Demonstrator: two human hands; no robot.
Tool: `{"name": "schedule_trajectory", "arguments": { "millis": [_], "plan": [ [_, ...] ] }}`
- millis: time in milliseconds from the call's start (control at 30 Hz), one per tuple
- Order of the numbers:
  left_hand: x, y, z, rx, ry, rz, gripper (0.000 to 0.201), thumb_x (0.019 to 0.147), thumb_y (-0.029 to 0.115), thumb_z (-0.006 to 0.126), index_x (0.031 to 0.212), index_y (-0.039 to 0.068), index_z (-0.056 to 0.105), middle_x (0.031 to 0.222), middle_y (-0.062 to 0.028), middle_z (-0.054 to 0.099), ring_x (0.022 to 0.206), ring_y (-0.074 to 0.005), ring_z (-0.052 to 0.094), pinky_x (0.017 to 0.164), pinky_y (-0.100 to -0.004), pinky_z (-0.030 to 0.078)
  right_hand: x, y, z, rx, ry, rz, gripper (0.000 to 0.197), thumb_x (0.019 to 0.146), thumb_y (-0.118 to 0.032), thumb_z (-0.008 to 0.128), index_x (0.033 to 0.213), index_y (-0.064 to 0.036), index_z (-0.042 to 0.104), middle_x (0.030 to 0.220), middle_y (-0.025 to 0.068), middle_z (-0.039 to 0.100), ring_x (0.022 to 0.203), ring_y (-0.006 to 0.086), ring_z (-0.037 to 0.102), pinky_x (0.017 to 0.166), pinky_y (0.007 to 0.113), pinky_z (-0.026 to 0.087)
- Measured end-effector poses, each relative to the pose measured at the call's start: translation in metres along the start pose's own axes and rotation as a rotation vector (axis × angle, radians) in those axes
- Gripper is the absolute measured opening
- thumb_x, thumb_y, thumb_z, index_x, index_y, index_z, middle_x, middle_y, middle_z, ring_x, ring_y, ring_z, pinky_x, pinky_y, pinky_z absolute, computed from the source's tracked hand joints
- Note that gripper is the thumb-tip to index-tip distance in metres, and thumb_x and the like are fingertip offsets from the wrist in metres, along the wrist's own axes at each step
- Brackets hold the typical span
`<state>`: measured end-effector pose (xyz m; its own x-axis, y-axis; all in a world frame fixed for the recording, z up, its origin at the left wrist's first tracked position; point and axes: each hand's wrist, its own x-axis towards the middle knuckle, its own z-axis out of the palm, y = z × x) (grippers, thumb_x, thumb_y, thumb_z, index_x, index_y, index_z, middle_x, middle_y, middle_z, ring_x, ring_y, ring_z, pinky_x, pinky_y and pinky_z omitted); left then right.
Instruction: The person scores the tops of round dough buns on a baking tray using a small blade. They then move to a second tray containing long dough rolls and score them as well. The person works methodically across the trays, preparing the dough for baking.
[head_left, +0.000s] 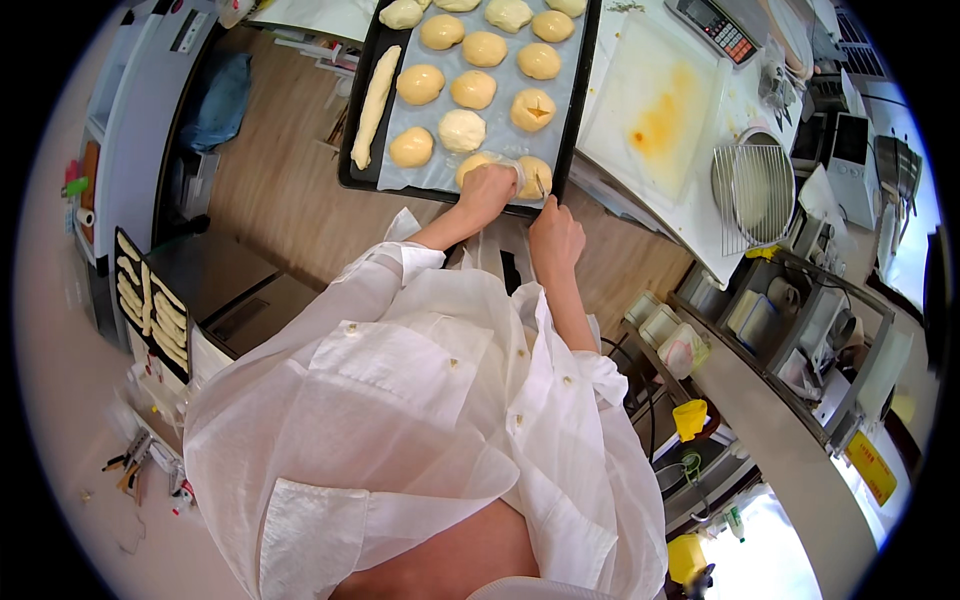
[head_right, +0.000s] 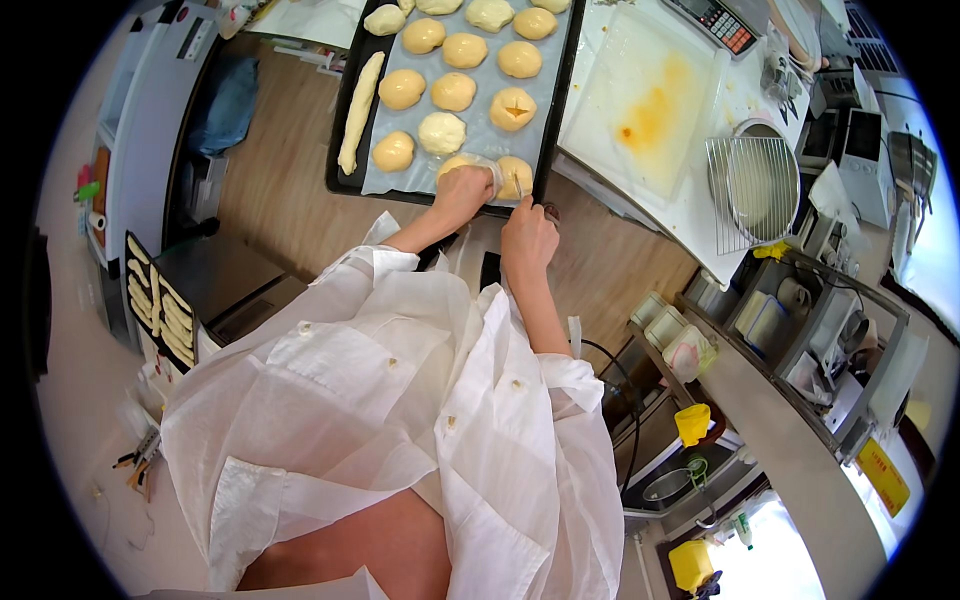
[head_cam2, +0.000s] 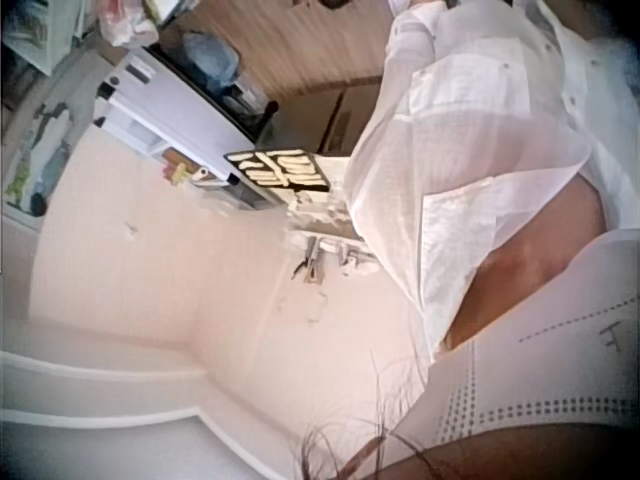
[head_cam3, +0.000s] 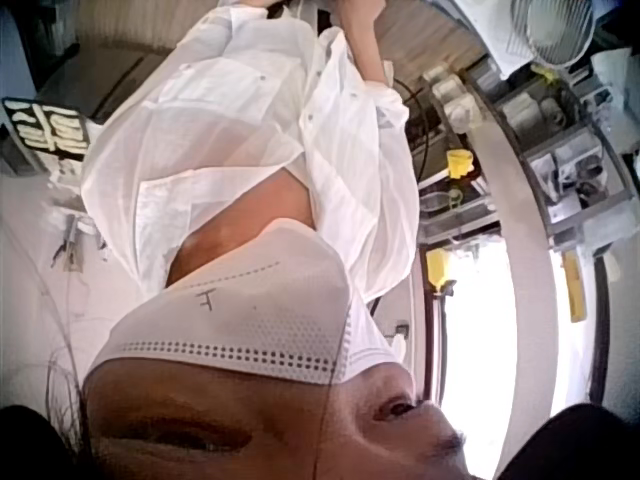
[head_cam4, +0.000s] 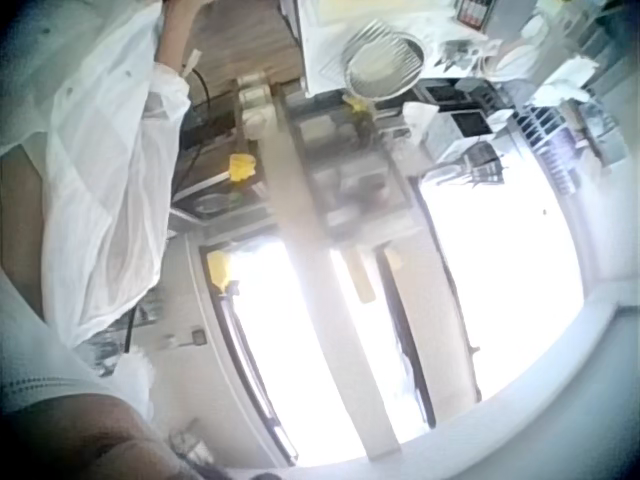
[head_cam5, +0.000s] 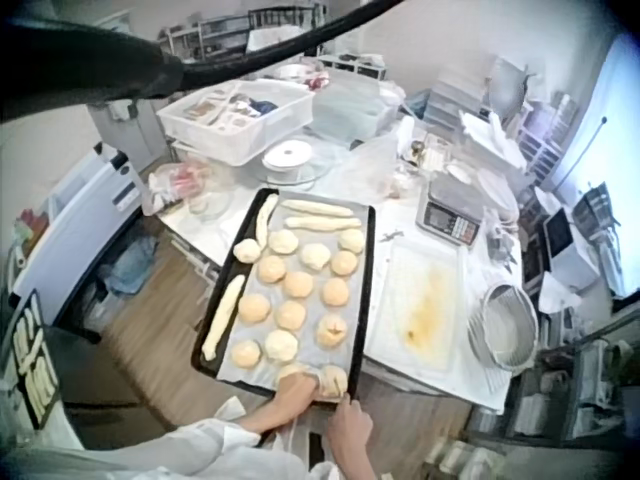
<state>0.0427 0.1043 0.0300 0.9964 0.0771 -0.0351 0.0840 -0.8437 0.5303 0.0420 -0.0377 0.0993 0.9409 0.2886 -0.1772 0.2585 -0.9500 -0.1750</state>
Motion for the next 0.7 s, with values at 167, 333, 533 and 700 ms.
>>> {"name": "schedule_trajectory", "arguments": {
  "millis": [167, 333, 533, 700],
  "plan": [
    [0.001, -0.002, 0.003, 0.000, 0.028, 0.014, 0.013, 0.073, 0.013, 0.061, 0.067, 0.002, 0.065, 0.066, -0.0185, 0.063, 0.059, -0.0353, 0.063, 0.053, -0.0441, 0.049, 0.002, -0.004, 0.008, -0.031, 0.021, -0.009, 0.009, 0.080, -0.007, 0.055, 0.087, -0.0033, 0.060, 0.075, 0.0132, 0.063, 0.065, 0.0297, 0.067, 0.056, 0.037, 0.054],
    [0.001, 0.001, 0.005, 0.040, 0.011, 0.009, 0.013, 0.073, 0.013, 0.060, 0.069, 0.003, 0.067, 0.067, -0.0178, 0.064, 0.061, -0.0341, 0.065, 0.053, -0.0437, 0.051, -0.017, -0.001, 0.010, -0.045, -0.071, 0.027, 0.008, 0.081, -0.008, 0.055, 0.084, -0.0030, 0.060, 0.074, 0.0129, 0.064, 0.065, 0.0298, 0.067, 0.057, 0.038, 0.054],
    [0.002, -0.005, 0.008, 0.009, 0.031, -0.012, 0.015, 0.073, 0.014, 0.059, 0.067, 0.002, 0.065, 0.068, -0.0186, 0.063, 0.062, -0.0360, 0.063, 0.056, -0.0449, 0.050, -0.028, 0.011, -0.013, -0.051, -0.107, 0.010, 0.016, 0.081, -0.008, 0.054, 0.095, -0.0058, 0.063, 0.078, 0.0118, 0.064, 0.065, 0.0306, 0.067, 0.056, 0.036, 0.053],
    [0.002, -0.001, 0.004, 0.002, 0.017, -0.059, 0.013, 0.072, 0.014, 0.059, 0.068, 0.003, 0.066, 0.067, -0.0186, 0.063, 0.063, -0.0356, 0.064, 0.057, -0.0450, 0.051, -0.011, 0.027, -0.021, -0.127, 0.058, -0.174, 0.020, 0.081, -0.009, 0.056, 0.099, -0.0087, 0.064, 0.081, 0.0074, 0.060, 0.063, 0.0260, 0.066, 0.053, 0.033, 0.051]
  ]
}}
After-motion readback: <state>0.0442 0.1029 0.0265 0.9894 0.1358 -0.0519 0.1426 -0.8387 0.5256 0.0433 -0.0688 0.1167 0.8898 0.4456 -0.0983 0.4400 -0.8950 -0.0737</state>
